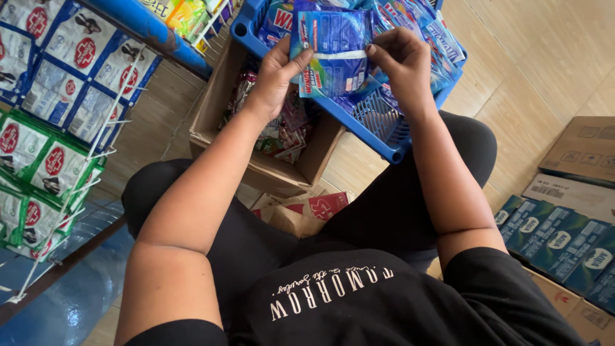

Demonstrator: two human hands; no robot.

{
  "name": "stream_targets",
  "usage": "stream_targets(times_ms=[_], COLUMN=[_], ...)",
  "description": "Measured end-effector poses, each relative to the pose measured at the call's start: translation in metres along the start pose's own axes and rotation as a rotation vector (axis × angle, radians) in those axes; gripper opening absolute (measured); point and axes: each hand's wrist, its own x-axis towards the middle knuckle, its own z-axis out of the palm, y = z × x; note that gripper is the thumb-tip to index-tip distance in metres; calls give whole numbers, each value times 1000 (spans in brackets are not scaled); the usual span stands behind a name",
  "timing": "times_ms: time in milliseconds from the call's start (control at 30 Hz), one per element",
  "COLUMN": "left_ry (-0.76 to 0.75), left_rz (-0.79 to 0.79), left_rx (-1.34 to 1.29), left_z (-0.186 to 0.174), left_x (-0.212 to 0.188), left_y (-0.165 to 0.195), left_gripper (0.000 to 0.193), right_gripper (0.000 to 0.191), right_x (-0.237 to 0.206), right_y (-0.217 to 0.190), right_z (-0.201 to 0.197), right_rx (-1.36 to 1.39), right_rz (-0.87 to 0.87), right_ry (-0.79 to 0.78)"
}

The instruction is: The person sits on the floor of a small shop and moves blue detergent sachets one at a time from a blue plastic basket into a cardboard box, occasionally rearranging the sachets in the basket and pressing items down inside the box.

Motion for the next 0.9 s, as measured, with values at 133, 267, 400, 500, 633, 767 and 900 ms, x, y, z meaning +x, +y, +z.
stream_targets(times_ms=[133,267,400,500,633,767,900], left_ry=[10,22,68,135,154,166,135], left_rz=[3,-15,-17,11,66,34,3], left_rx=[-25,75,68,50,64,96,98], left_z=[-1,0,1,0,-5,-2,-3], left_x=[0,-3,-3,-2,-2,-3,-3], left_y=[-1,-1,-2,0,7,4,2], left_gripper=[26,29,34,36,37,36,34], right_gripper=[30,35,29,26,29,29,26], right_x=[-2,-1,1,2,0,-3,-8], right_y=[-7,-7,-6,-8,-12,-18,-26], right_z=[7,12,-3,-20,-32,-31,-21], right_rx=[48,110,11,47,59,-318,-574], right_rz=[96,70,85,14,-184,-363,-466], right_ry=[-84,-147,-52,22,20,-41,-14])
